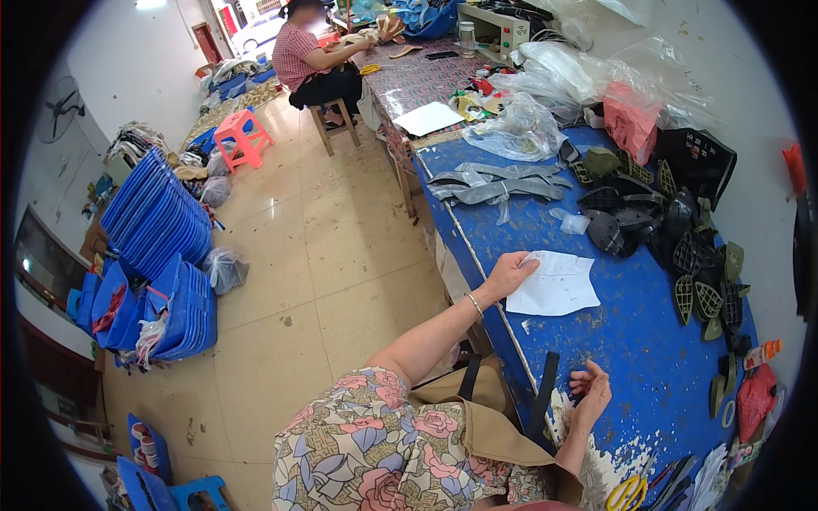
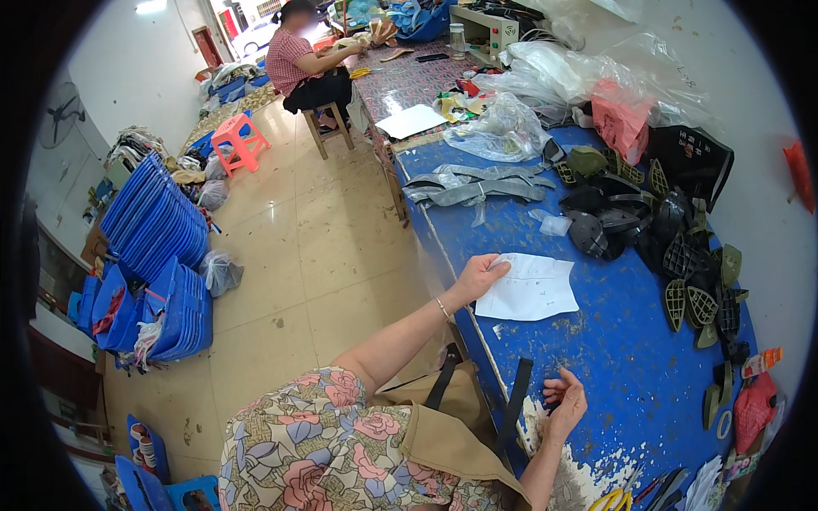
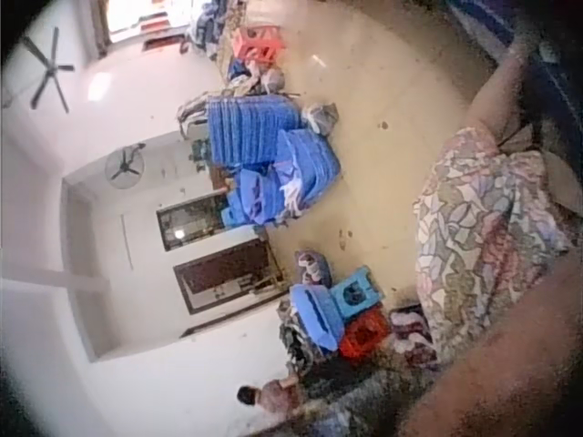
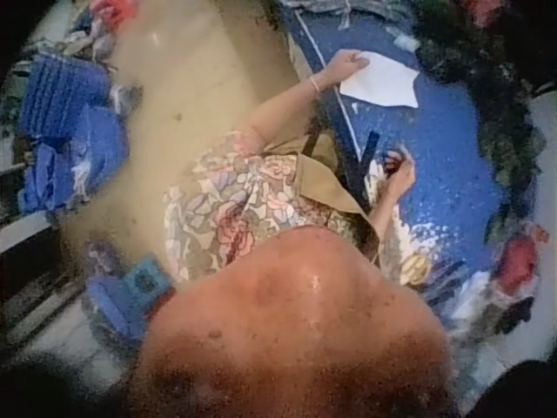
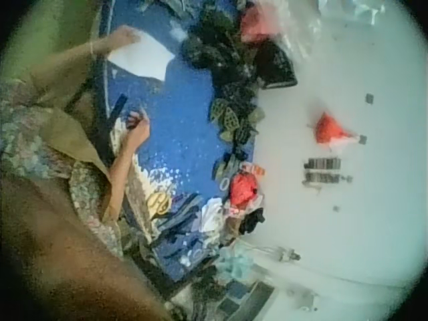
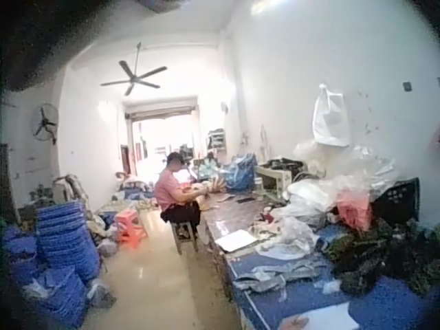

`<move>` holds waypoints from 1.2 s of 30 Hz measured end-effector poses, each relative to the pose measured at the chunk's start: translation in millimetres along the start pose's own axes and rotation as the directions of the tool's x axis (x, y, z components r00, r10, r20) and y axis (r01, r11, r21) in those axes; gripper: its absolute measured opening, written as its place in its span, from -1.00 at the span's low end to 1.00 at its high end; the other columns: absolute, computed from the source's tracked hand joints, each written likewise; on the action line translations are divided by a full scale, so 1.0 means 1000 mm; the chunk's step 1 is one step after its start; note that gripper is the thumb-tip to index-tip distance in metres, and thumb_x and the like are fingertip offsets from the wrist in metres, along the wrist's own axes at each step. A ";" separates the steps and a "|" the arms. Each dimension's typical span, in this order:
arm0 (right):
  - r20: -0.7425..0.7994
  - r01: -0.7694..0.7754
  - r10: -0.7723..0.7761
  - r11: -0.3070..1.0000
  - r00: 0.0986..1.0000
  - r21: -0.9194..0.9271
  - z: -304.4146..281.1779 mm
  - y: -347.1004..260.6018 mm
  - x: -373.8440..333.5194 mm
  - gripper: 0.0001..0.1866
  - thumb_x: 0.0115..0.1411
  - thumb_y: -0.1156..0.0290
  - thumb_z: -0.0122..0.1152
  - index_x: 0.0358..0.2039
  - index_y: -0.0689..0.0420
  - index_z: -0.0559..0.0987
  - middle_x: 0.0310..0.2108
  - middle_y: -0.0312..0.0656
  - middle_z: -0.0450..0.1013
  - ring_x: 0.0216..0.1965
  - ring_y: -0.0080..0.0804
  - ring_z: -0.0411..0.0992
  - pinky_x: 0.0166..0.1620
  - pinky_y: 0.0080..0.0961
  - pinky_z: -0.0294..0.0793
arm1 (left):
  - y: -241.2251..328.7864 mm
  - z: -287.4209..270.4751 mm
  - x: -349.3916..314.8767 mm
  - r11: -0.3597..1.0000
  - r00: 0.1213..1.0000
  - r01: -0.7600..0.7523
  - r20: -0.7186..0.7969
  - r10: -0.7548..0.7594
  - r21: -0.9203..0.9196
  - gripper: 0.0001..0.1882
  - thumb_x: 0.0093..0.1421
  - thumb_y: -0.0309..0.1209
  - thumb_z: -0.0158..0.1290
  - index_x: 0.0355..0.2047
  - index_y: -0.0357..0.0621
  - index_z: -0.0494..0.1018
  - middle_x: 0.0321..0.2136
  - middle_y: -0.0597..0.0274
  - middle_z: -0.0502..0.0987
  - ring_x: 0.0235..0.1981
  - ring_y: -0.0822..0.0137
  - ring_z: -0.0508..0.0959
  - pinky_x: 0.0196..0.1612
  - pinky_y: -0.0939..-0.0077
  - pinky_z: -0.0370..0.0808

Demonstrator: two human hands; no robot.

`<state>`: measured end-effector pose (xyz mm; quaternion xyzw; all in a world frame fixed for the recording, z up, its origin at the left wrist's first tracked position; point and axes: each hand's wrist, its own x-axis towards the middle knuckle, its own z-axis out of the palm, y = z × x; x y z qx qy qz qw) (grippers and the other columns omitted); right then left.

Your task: The person reads a paper sheet, wraps a black strip around a plastic mold by hand, and sorts through curved strips.

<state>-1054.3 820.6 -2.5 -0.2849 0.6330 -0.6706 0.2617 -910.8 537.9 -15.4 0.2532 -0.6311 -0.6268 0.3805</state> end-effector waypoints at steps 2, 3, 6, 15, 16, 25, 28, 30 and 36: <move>0.004 -0.001 0.001 0.999 1.000 -0.039 0.001 -0.001 0.000 -0.48 0.34 0.04 -0.15 -0.06 0.27 0.49 -0.52 -0.20 0.51 -0.55 -0.59 0.38 -0.49 -0.69 0.33 | -0.001 0.001 0.000 1.000 1.000 -0.006 -0.015 0.006 -0.011 -0.74 0.25 -0.31 0.02 -0.28 -0.30 0.51 -0.46 0.37 0.55 -0.45 0.62 0.45 -0.40 0.64 0.42; 0.009 0.015 -0.015 0.998 1.000 -0.060 0.001 -0.002 0.000 -0.49 0.35 0.04 -0.15 -0.05 0.27 0.48 -0.53 -0.20 0.50 -0.56 -0.60 0.38 -0.50 -0.69 0.33 | -0.001 0.002 0.000 1.000 1.000 -0.010 -0.028 0.010 -0.016 -0.74 0.24 -0.31 0.01 -0.31 -0.31 0.51 -0.49 0.37 0.54 -0.47 0.62 0.44 -0.42 0.62 0.41; 0.003 0.045 -0.045 0.993 0.999 -0.104 0.004 -0.008 -0.001 -0.50 0.36 0.08 -0.17 0.01 0.27 0.44 -0.55 -0.22 0.50 -0.57 -0.60 0.37 -0.50 -0.69 0.33 | -0.002 0.003 0.001 0.999 0.999 -0.024 -0.037 0.022 -0.032 -0.74 0.23 -0.30 0.01 -0.35 -0.31 0.51 -0.52 0.37 0.54 -0.48 0.61 0.43 -0.43 0.60 0.40; -0.028 0.034 -0.037 0.996 0.999 -0.077 0.010 -0.011 0.000 -0.64 0.32 0.38 -0.06 0.08 0.25 0.40 -0.47 -0.25 0.50 -0.55 -0.67 0.36 -0.51 -0.74 0.32 | 0.000 0.000 0.000 1.000 1.000 -0.024 -0.016 0.024 0.015 -0.74 0.25 -0.31 0.01 -0.28 -0.30 0.51 -0.46 0.38 0.55 -0.45 0.62 0.45 -0.40 0.64 0.42; -0.032 0.011 -0.014 0.997 0.999 -0.076 0.009 -0.010 0.000 -0.65 0.32 0.40 -0.04 0.06 0.25 0.41 -0.46 -0.25 0.51 -0.54 -0.67 0.36 -0.51 -0.74 0.32 | 0.001 0.000 -0.001 1.000 1.000 -0.019 -0.002 0.019 0.001 -0.74 0.26 -0.31 0.01 -0.25 -0.30 0.51 -0.43 0.38 0.56 -0.43 0.63 0.47 -0.39 0.66 0.42; -0.020 -0.014 0.013 0.998 1.000 -0.055 0.004 -0.003 0.000 -0.70 0.32 0.37 -0.04 -0.04 0.27 0.48 -0.46 -0.25 0.51 -0.55 -0.66 0.36 -0.52 -0.74 0.32 | 0.002 0.003 -0.001 0.998 1.000 -0.010 -0.021 0.009 -0.056 -0.74 0.24 -0.31 0.01 -0.33 -0.31 0.51 -0.50 0.38 0.54 -0.48 0.62 0.44 -0.42 0.62 0.40; -0.011 -0.002 0.002 0.999 1.000 -0.050 0.004 -0.003 0.000 -0.71 0.32 0.36 -0.04 -0.06 0.27 0.48 -0.46 -0.25 0.51 -0.56 -0.67 0.36 -0.52 -0.74 0.32 | 0.002 0.003 -0.002 0.999 0.999 -0.018 -0.034 0.017 -0.034 -0.74 0.24 -0.31 0.01 -0.33 -0.31 0.51 -0.50 0.38 0.54 -0.48 0.62 0.44 -0.42 0.62 0.40; -0.009 -0.002 0.002 0.999 1.000 -0.050 0.004 -0.003 0.000 -0.71 0.32 0.37 -0.03 -0.07 0.28 0.49 -0.46 -0.25 0.51 -0.55 -0.67 0.36 -0.52 -0.74 0.32 | 0.002 0.001 -0.002 1.000 1.000 0.003 -0.018 -0.003 -0.015 -0.74 0.25 -0.31 0.01 -0.26 -0.30 0.50 -0.45 0.37 0.55 -0.45 0.62 0.46 -0.40 0.64 0.42; -0.003 0.003 -0.003 1.000 1.000 -0.023 0.003 -0.001 0.000 -0.71 0.31 0.36 -0.01 -0.07 0.26 0.49 -0.46 -0.25 0.51 -0.55 -0.66 0.36 -0.50 -0.75 0.33 | 0.001 0.002 0.000 0.999 1.000 -0.016 -0.013 0.016 -0.049 -0.74 0.25 -0.31 0.01 -0.30 -0.30 0.51 -0.47 0.39 0.54 -0.46 0.62 0.44 -0.41 0.64 0.41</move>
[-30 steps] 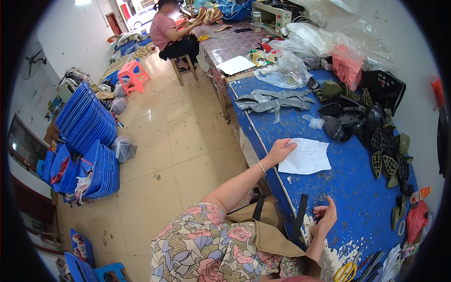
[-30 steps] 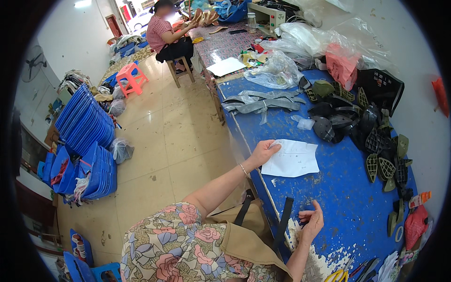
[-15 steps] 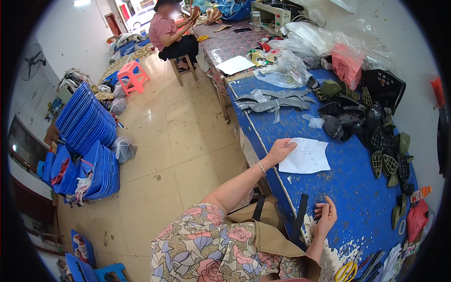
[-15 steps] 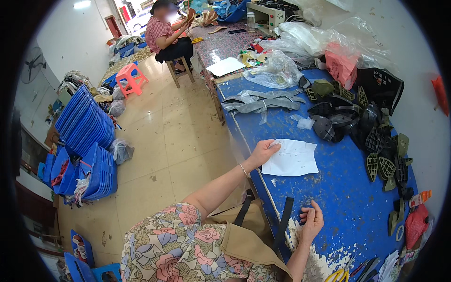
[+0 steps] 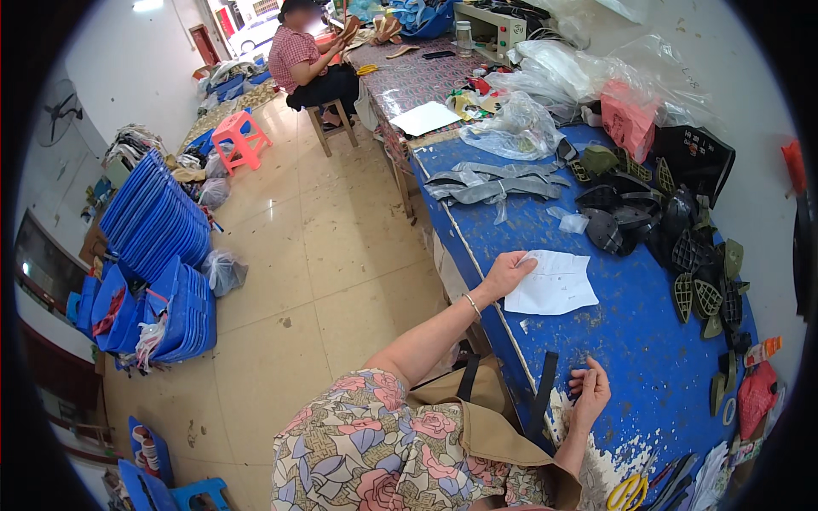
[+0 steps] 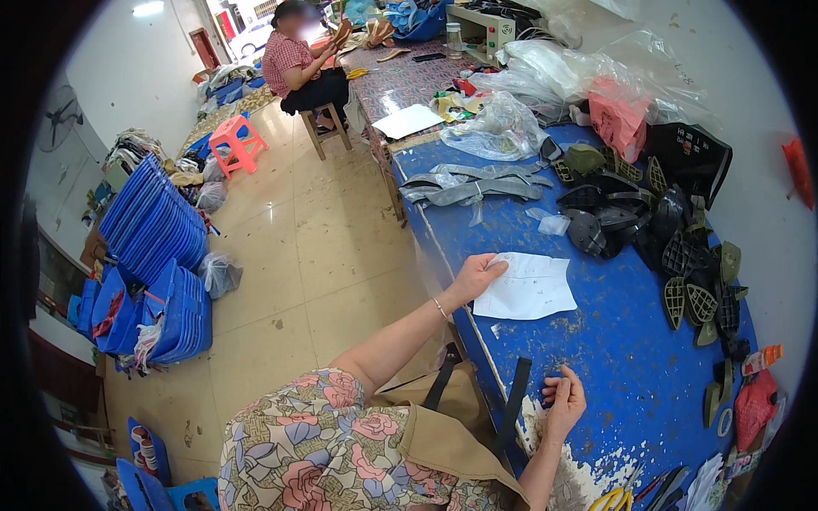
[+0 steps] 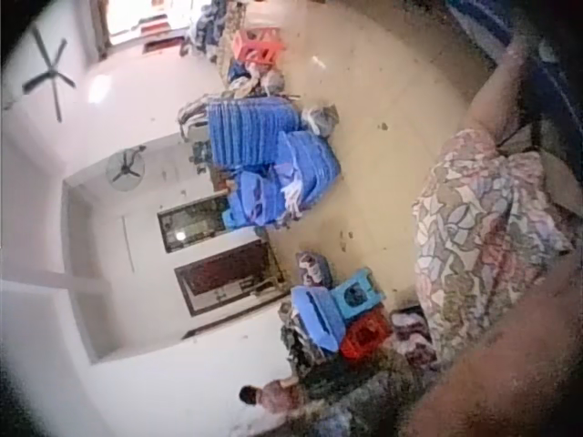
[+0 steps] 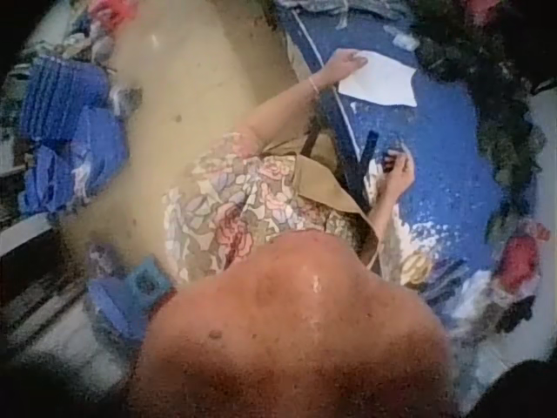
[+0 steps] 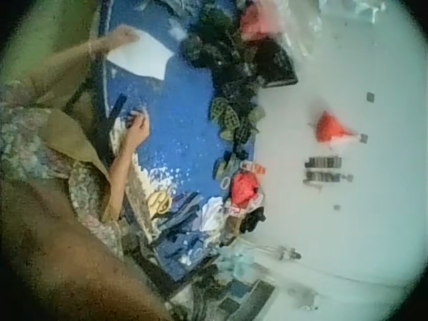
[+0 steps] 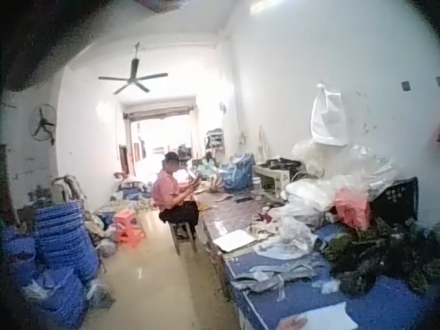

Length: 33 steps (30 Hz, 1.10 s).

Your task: The person reads a paper sheet, wraps a black strip around a plastic mold by hand, and sorts through curved strips.

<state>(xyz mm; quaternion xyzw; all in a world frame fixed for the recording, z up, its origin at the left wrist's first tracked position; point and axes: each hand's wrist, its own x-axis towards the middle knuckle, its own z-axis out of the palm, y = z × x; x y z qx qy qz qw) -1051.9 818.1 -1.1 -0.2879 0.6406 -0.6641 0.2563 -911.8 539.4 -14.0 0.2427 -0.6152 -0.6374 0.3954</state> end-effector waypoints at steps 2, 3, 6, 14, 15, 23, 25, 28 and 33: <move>0.004 0.000 0.000 1.000 1.000 -0.002 0.000 0.001 0.000 -0.71 0.30 0.35 0.00 -0.07 0.26 0.49 -0.46 -0.25 0.51 -0.55 -0.67 0.36 -0.50 -0.75 0.33 | -0.001 0.001 0.000 1.000 1.000 -0.007 -0.012 0.007 -0.014 -0.74 0.24 -0.31 0.01 -0.33 -0.31 0.51 -0.50 0.40 0.53 -0.48 0.63 0.43 -0.43 0.63 0.39; 0.006 0.001 -0.001 1.000 1.000 -0.002 -0.001 0.001 0.000 -0.71 0.30 0.35 0.01 -0.08 0.26 0.50 -0.46 -0.25 0.51 -0.55 -0.67 0.36 -0.50 -0.75 0.33 | -0.001 0.002 0.000 1.000 1.000 -0.007 -0.017 0.007 -0.012 -0.74 0.24 -0.31 0.01 -0.34 -0.31 0.51 -0.50 0.40 0.53 -0.48 0.63 0.42 -0.43 0.63 0.39; 0.013 0.006 -0.006 1.000 1.000 -0.003 -0.001 0.001 0.000 -0.71 0.30 0.35 0.02 -0.08 0.26 0.50 -0.46 -0.25 0.51 -0.55 -0.67 0.36 -0.50 -0.74 0.33 | -0.002 0.002 -0.001 1.000 1.000 -0.007 -0.025 0.007 -0.010 -0.74 0.24 -0.31 0.01 -0.35 -0.31 0.51 -0.51 0.41 0.53 -0.49 0.63 0.42 -0.44 0.63 0.39; 0.016 0.003 -0.003 1.000 1.000 -0.023 -0.001 0.001 0.000 -0.71 0.30 0.34 0.02 -0.08 0.25 0.50 -0.46 -0.26 0.51 -0.54 -0.67 0.35 -0.49 -0.74 0.33 | -0.003 0.000 0.001 0.999 1.000 0.020 0.001 -0.020 0.026 -0.75 0.26 -0.33 0.01 -0.26 -0.30 0.51 -0.44 0.38 0.55 -0.45 0.62 0.46 -0.40 0.65 0.42; 0.020 0.012 -0.011 1.000 1.000 -0.026 -0.001 0.001 0.000 -0.71 0.30 0.34 0.03 -0.08 0.25 0.50 -0.46 -0.26 0.51 -0.54 -0.67 0.36 -0.49 -0.74 0.33 | -0.003 0.000 0.001 1.000 1.000 0.009 -0.016 -0.009 0.018 -0.75 0.25 -0.32 0.01 -0.31 -0.30 0.51 -0.48 0.39 0.54 -0.47 0.62 0.44 -0.42 0.64 0.40; 0.012 0.002 -0.001 1.000 1.000 -0.015 -0.001 0.001 0.000 -0.72 0.29 0.35 0.04 -0.09 0.25 0.51 -0.46 -0.26 0.51 -0.55 -0.66 0.36 -0.49 -0.73 0.34 | -0.002 0.000 0.001 1.000 1.000 -0.007 0.002 0.007 0.012 -0.75 0.25 -0.31 0.01 -0.31 -0.30 0.51 -0.49 0.38 0.54 -0.47 0.62 0.45 -0.42 0.63 0.40; 0.011 0.003 -0.003 1.000 1.000 -0.014 -0.001 0.000 0.000 -0.72 0.29 0.35 0.04 -0.09 0.25 0.51 -0.46 -0.26 0.52 -0.55 -0.66 0.36 -0.49 -0.73 0.34 | -0.002 -0.002 0.001 0.999 0.999 0.025 0.026 -0.026 0.048 -0.74 0.27 -0.32 0.00 -0.25 -0.30 0.50 -0.43 0.37 0.55 -0.44 0.62 0.47 -0.39 0.66 0.43; 0.012 0.002 -0.002 1.000 1.000 -0.007 0.000 0.000 0.001 -0.73 0.29 0.36 0.04 -0.09 0.24 0.51 -0.46 -0.26 0.52 -0.54 -0.66 0.37 -0.49 -0.73 0.34 | 0.000 -0.002 0.000 0.996 1.000 0.015 0.013 -0.016 0.086 -0.74 0.27 -0.31 0.01 -0.25 -0.31 0.50 -0.43 0.37 0.55 -0.44 0.62 0.47 -0.38 0.66 0.43; 0.014 0.015 -0.015 1.000 1.000 -0.020 0.000 -0.001 0.000 -0.74 0.28 0.36 0.05 -0.09 0.23 0.52 -0.46 -0.26 0.52 -0.54 -0.67 0.36 -0.49 -0.74 0.34 | 0.003 0.002 -0.003 1.000 1.000 0.003 0.001 -0.003 -0.021 -0.75 0.26 -0.32 -0.01 -0.29 -0.30 0.51 -0.48 0.37 0.55 -0.47 0.62 0.46 -0.42 0.65 0.41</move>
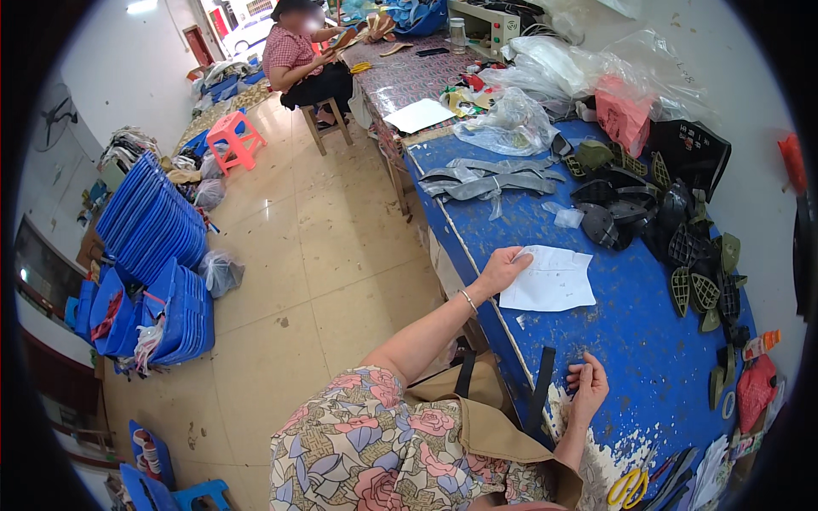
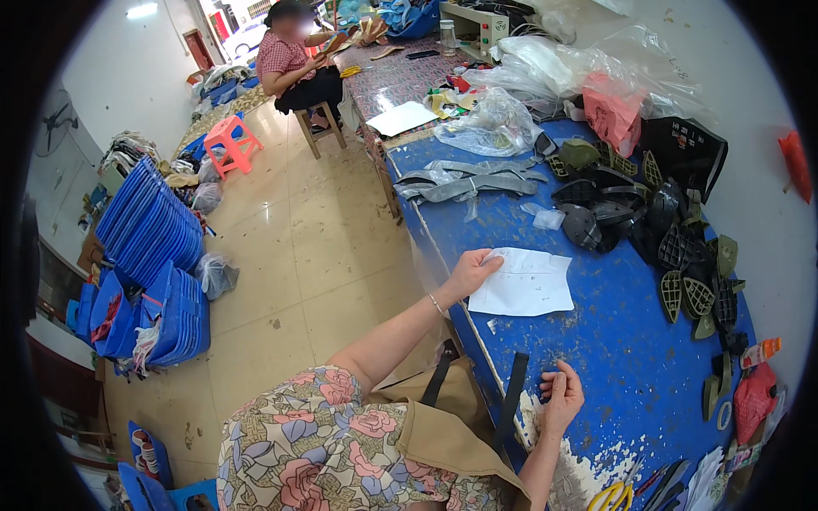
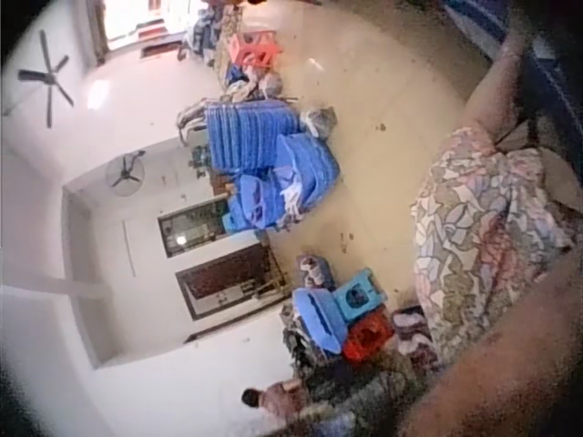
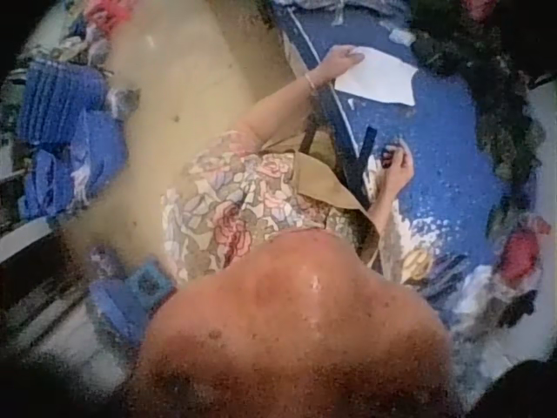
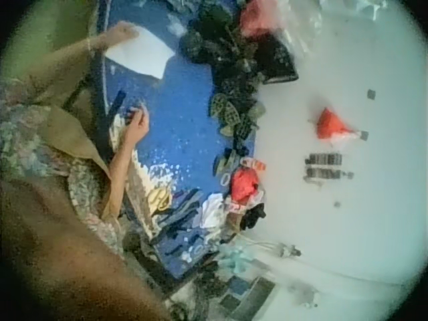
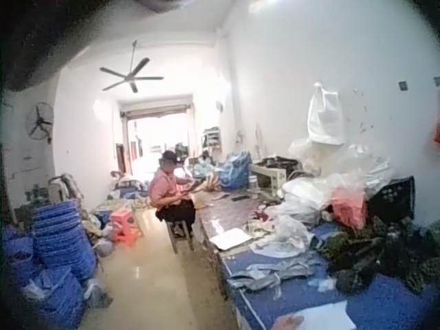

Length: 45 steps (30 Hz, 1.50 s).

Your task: The person reads a paper sheet, wraps a black strip around a plastic mold by hand, and sorts through curved strips.

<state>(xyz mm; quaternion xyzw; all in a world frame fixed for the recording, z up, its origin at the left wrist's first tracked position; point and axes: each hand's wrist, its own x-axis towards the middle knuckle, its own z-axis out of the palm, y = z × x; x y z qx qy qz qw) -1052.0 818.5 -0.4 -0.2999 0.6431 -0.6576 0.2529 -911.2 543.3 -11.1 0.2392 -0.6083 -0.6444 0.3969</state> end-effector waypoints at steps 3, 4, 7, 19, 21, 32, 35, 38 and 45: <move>0.001 -0.006 0.006 1.000 1.000 0.009 0.000 0.000 0.000 -0.74 0.28 0.37 0.05 -0.10 0.24 0.52 -0.46 -0.26 0.52 -0.54 -0.67 0.36 -0.49 -0.74 0.34 | 0.002 0.000 0.002 1.000 1.000 0.000 -0.003 0.000 0.007 -0.74 0.26 -0.32 -0.01 -0.28 -0.30 0.51 -0.46 0.37 0.55 -0.46 0.62 0.47 -0.41 0.65 0.41; -0.002 -0.018 0.018 1.000 1.000 0.011 -0.001 0.000 -0.001 -0.74 0.28 0.37 0.05 -0.10 0.24 0.52 -0.46 -0.26 0.52 -0.54 -0.67 0.36 -0.49 -0.74 0.33 | 0.002 0.000 0.001 1.000 1.000 0.000 -0.008 0.000 0.016 -0.74 0.26 -0.32 -0.01 -0.27 -0.31 0.51 -0.45 0.37 0.55 -0.46 0.61 0.47 -0.41 0.65 0.41; 0.006 -0.020 0.020 1.000 1.000 0.017 -0.001 0.001 0.000 -0.73 0.28 0.37 0.05 -0.10 0.24 0.52 -0.46 -0.26 0.52 -0.54 -0.67 0.36 -0.49 -0.75 0.33 | 0.002 0.000 0.001 1.000 1.000 0.002 0.010 -0.002 -0.022 -0.74 0.26 -0.33 -0.01 -0.26 -0.30 0.51 -0.45 0.36 0.55 -0.46 0.61 0.47 -0.40 0.65 0.42; 0.012 -0.014 0.014 1.000 1.000 0.027 -0.001 0.002 0.001 -0.73 0.28 0.37 0.05 -0.09 0.25 0.51 -0.46 -0.26 0.52 -0.55 -0.67 0.36 -0.50 -0.76 0.32 | -0.001 -0.001 0.002 1.000 1.000 0.003 -0.001 -0.003 0.012 -0.74 0.26 -0.32 0.00 -0.26 -0.31 0.51 -0.47 0.36 0.55 -0.47 0.61 0.46 -0.41 0.64 0.41; 0.016 -0.009 0.009 1.000 1.000 0.028 -0.001 0.003 0.002 -0.73 0.28 0.37 0.05 -0.09 0.25 0.50 -0.46 -0.26 0.51 -0.55 -0.67 0.36 -0.50 -0.76 0.32 | -0.002 -0.002 0.003 1.000 1.000 0.005 0.001 -0.005 0.018 -0.73 0.26 -0.31 0.00 -0.28 -0.31 0.51 -0.47 0.36 0.55 -0.47 0.61 0.46 -0.41 0.64 0.41; -0.014 0.013 -0.012 0.999 1.000 0.031 0.000 0.003 0.002 -0.72 0.30 0.36 0.03 -0.08 0.25 0.50 -0.48 -0.26 0.50 -0.57 -0.67 0.36 -0.53 -0.74 0.33 | -0.006 -0.002 0.007 0.996 1.000 -0.025 -0.002 0.026 0.091 -0.73 0.24 -0.31 0.01 -0.30 -0.33 0.51 -0.49 0.34 0.56 -0.47 0.60 0.46 -0.41 0.60 0.42; -0.015 0.013 -0.012 0.999 1.000 0.036 -0.001 0.005 0.003 -0.71 0.30 0.35 0.03 -0.07 0.26 0.49 -0.48 -0.26 0.50 -0.57 -0.67 0.36 -0.54 -0.75 0.32 | -0.007 -0.002 0.009 0.994 1.000 -0.021 -0.008 0.022 0.105 -0.75 0.25 -0.32 0.01 -0.29 -0.30 0.51 -0.45 0.36 0.56 -0.46 0.61 0.47 -0.40 0.63 0.42; -0.032 0.013 -0.012 1.000 0.999 0.014 -0.002 0.007 0.004 -0.71 0.30 0.34 0.02 -0.07 0.26 0.49 -0.48 -0.26 0.50 -0.57 -0.67 0.36 -0.55 -0.74 0.31 | -0.010 -0.002 0.012 0.995 0.999 -0.032 -0.009 0.033 0.092 -0.75 0.25 -0.32 0.01 -0.28 -0.30 0.51 -0.45 0.35 0.56 -0.45 0.60 0.47 -0.39 0.63 0.42; -0.030 0.054 -0.053 0.998 0.998 0.038 0.000 0.009 0.005 -0.72 0.31 0.36 0.00 -0.08 0.25 0.50 -0.50 -0.27 0.49 -0.60 -0.69 0.34 -0.58 -0.76 0.27 | -0.018 0.001 0.021 0.995 0.998 -0.054 -0.030 0.056 0.084 -0.72 0.22 -0.30 0.02 -0.33 -0.34 0.51 -0.55 0.33 0.53 -0.50 0.58 0.42 -0.43 0.56 0.40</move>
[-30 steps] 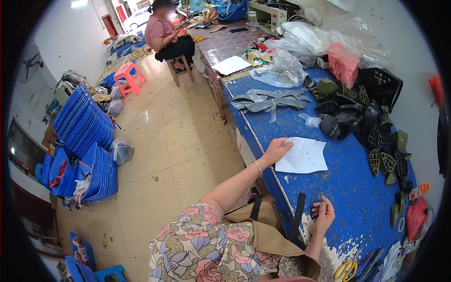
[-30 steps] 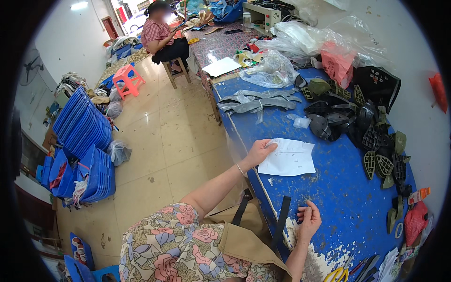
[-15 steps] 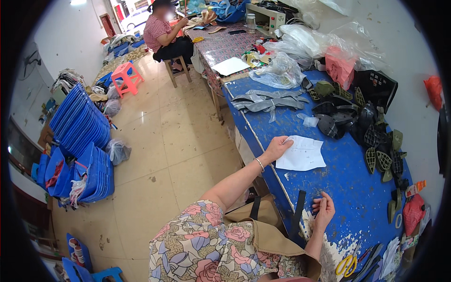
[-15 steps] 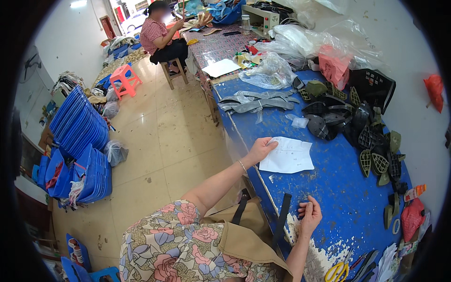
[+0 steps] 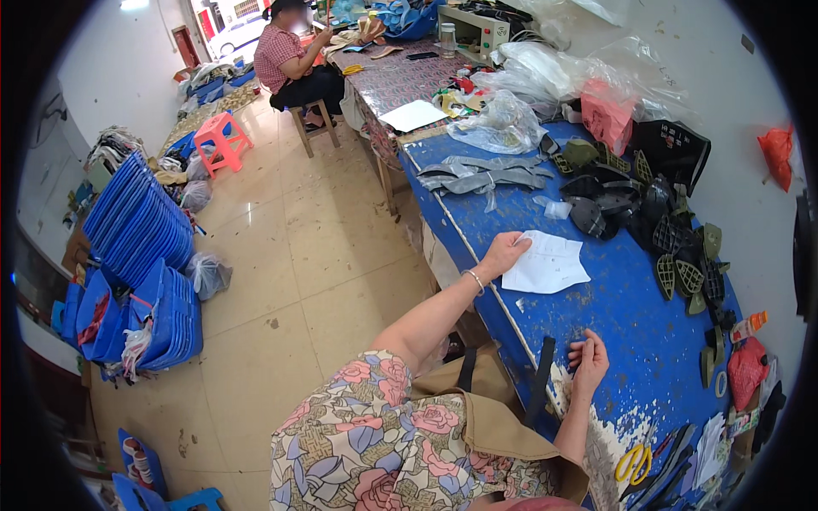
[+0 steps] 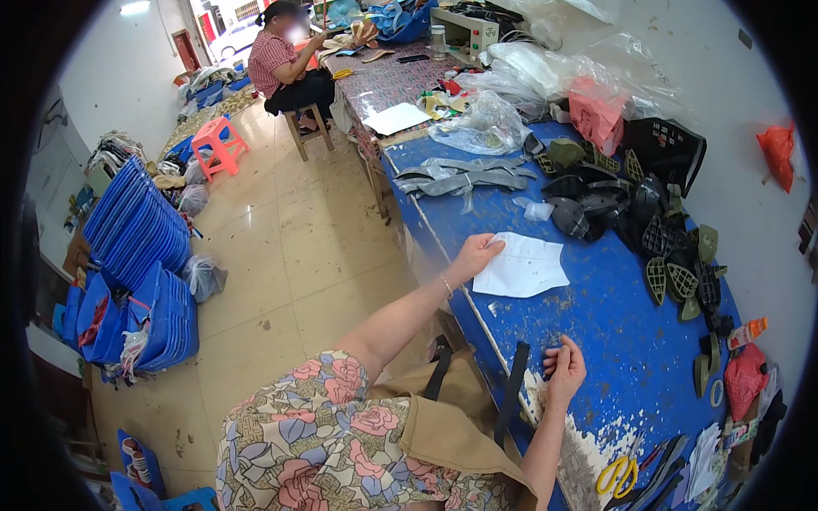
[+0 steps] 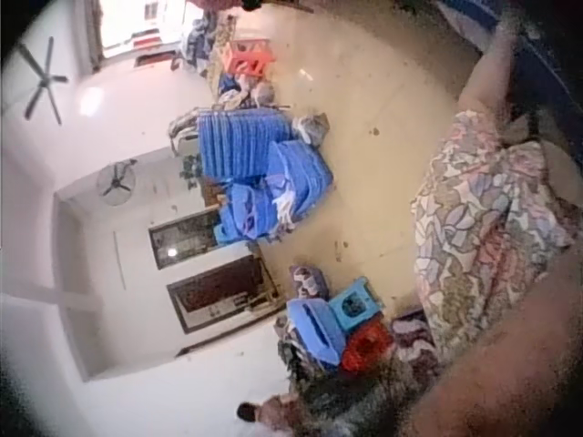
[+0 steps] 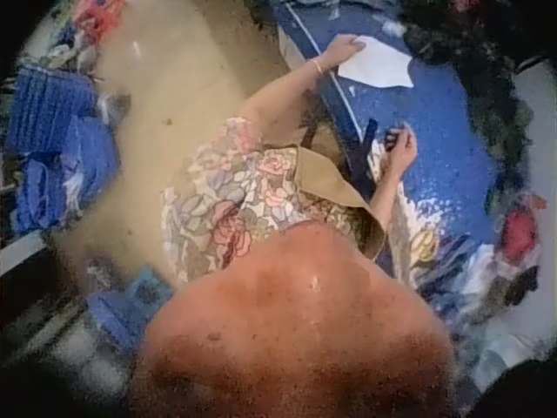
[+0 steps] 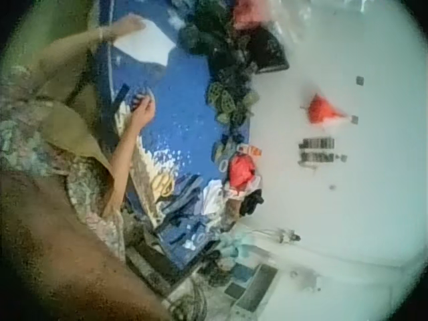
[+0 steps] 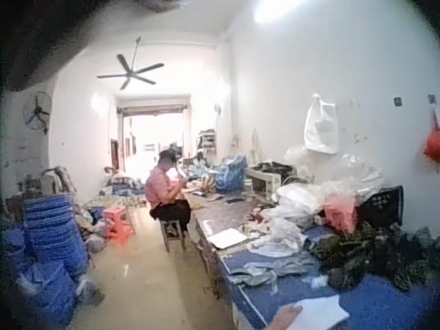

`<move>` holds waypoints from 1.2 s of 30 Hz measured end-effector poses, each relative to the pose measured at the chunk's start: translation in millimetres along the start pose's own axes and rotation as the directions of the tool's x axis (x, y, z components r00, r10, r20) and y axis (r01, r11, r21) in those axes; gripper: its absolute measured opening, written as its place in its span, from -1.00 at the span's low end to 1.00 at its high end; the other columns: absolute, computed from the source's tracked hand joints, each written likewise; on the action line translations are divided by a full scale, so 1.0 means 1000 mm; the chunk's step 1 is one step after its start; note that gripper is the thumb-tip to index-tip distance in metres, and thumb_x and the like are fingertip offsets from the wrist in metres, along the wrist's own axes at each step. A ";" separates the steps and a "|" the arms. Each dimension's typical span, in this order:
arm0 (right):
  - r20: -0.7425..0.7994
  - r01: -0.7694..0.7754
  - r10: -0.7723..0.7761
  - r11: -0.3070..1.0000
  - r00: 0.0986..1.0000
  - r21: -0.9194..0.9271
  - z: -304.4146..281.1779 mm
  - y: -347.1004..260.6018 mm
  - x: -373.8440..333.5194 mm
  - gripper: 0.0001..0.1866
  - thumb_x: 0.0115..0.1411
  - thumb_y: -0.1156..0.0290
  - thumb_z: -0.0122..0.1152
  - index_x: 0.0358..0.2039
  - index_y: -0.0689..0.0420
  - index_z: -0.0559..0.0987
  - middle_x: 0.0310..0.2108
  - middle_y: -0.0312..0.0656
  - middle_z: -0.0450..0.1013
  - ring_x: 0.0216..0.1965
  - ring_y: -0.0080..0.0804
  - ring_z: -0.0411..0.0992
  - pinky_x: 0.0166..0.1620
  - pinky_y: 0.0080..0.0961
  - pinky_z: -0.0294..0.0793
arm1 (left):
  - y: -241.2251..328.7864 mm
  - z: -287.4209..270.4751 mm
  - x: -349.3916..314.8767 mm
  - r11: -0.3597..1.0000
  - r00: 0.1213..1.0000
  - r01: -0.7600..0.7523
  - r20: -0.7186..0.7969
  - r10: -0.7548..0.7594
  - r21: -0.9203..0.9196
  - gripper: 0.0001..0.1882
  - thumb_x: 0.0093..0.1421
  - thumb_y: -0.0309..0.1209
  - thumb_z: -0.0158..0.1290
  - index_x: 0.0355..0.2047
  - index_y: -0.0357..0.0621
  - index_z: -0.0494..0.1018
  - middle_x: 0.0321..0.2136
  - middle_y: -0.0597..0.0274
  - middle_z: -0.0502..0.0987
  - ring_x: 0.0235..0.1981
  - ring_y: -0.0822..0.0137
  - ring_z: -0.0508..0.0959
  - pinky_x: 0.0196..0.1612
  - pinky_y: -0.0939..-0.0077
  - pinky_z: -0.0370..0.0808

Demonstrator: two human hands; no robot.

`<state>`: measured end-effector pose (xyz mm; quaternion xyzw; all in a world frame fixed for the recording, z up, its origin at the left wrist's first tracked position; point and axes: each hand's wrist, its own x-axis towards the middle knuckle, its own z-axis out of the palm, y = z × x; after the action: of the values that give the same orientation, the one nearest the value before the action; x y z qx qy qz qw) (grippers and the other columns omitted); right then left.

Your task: The person reads a paper sheet, wraps a black strip around a plastic mold by hand, and sorts through curved strips.

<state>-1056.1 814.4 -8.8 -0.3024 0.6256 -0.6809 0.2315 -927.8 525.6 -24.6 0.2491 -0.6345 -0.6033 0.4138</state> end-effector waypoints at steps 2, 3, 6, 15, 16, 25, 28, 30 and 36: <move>-0.021 -0.050 0.050 0.999 0.999 0.002 0.001 0.000 0.001 -0.73 0.31 0.36 -0.01 -0.08 0.25 0.50 -0.51 -0.28 0.48 -0.60 -0.70 0.33 -0.59 -0.76 0.26 | -0.004 0.000 0.001 0.998 0.999 0.036 0.009 -0.036 -0.047 -0.72 0.22 -0.30 0.02 -0.34 -0.34 0.51 -0.55 0.33 0.53 -0.50 0.58 0.42 -0.43 0.56 0.40; -0.017 -0.039 0.039 0.999 0.999 -0.002 0.001 -0.001 0.001 -0.73 0.31 0.36 -0.01 -0.08 0.25 0.50 -0.51 -0.28 0.48 -0.61 -0.70 0.33 -0.59 -0.76 0.27 | -0.007 0.000 0.002 0.999 1.000 0.021 0.005 -0.021 -0.030 -0.72 0.21 -0.30 0.02 -0.34 -0.34 0.51 -0.54 0.31 0.54 -0.51 0.57 0.43 -0.43 0.54 0.40; -0.015 -0.023 0.023 1.000 1.000 -0.011 0.002 -0.001 0.002 -0.74 0.31 0.37 -0.01 -0.09 0.25 0.50 -0.51 -0.28 0.48 -0.61 -0.71 0.33 -0.59 -0.76 0.28 | -0.014 -0.002 0.007 0.997 0.999 0.019 0.048 -0.022 0.071 -0.73 0.24 -0.33 0.01 -0.22 -0.32 0.50 -0.42 0.29 0.57 -0.44 0.54 0.51 -0.37 0.57 0.45; -0.013 -0.031 0.031 0.999 0.999 0.014 0.004 -0.005 0.002 -0.76 0.30 0.41 -0.01 -0.10 0.25 0.51 -0.52 -0.26 0.48 -0.62 -0.69 0.33 -0.61 -0.75 0.29 | -0.011 -0.004 0.006 0.968 0.999 -0.028 0.023 0.023 0.248 -0.74 0.23 -0.33 0.02 -0.25 -0.30 0.53 -0.45 0.31 0.58 -0.45 0.56 0.50 -0.39 0.57 0.44; -0.014 -0.034 0.034 0.999 0.999 0.011 0.003 -0.006 0.002 -0.76 0.30 0.42 -0.01 -0.10 0.25 0.51 -0.52 -0.26 0.48 -0.62 -0.69 0.33 -0.61 -0.76 0.29 | -0.011 -0.004 0.006 0.976 1.000 -0.016 0.021 0.012 0.219 -0.74 0.23 -0.33 0.02 -0.25 -0.30 0.52 -0.45 0.32 0.58 -0.45 0.56 0.50 -0.39 0.58 0.44; -0.012 -0.095 0.095 0.995 0.995 -0.007 0.004 -0.005 0.000 -0.78 0.29 0.41 0.01 -0.12 0.21 0.52 -0.52 -0.31 0.48 -0.60 -0.72 0.33 -0.56 -0.78 0.28 | 0.010 0.002 -0.007 0.996 0.996 0.084 0.001 -0.084 0.007 -0.72 0.22 -0.29 0.03 -0.33 -0.32 0.52 -0.54 0.36 0.53 -0.50 0.60 0.42 -0.43 0.58 0.40; -0.018 -0.081 0.081 0.997 0.997 -0.002 0.004 -0.007 -0.002 -0.79 0.29 0.42 0.02 -0.12 0.21 0.52 -0.51 -0.30 0.48 -0.58 -0.70 0.34 -0.55 -0.77 0.30 | 0.023 0.003 -0.011 0.991 0.999 0.043 -0.022 -0.040 0.130 -0.73 0.22 -0.30 0.03 -0.34 -0.31 0.51 -0.55 0.39 0.52 -0.49 0.62 0.39 -0.44 0.58 0.38; -0.043 -0.111 0.111 0.994 0.993 0.004 0.003 -0.010 -0.005 -0.79 0.28 0.44 0.02 -0.13 0.22 0.52 -0.50 -0.28 0.49 -0.57 -0.68 0.34 -0.53 -0.76 0.31 | 0.027 0.001 -0.013 0.937 0.999 -0.025 -0.018 0.033 0.348 -0.75 0.22 -0.31 0.04 -0.37 -0.29 0.51 -0.58 0.44 0.48 -0.50 0.64 0.34 -0.45 0.61 0.35; -0.097 -0.200 0.199 0.980 0.975 -0.003 0.003 -0.015 -0.007 -0.79 0.28 0.49 -0.02 -0.13 0.22 0.52 -0.46 -0.24 0.51 -0.54 -0.67 0.37 -0.50 -0.74 0.34 | 0.026 0.002 -0.014 0.983 0.992 0.126 0.007 -0.128 0.132 -0.79 0.23 -0.35 0.04 -0.38 -0.28 0.49 -0.61 0.45 0.40 -0.50 0.63 0.29 -0.47 0.64 0.30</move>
<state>-1047.8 818.6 5.2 -0.2064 0.6675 -0.6641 0.2660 -917.2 541.9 -2.2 0.3110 -0.6588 -0.5874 0.3524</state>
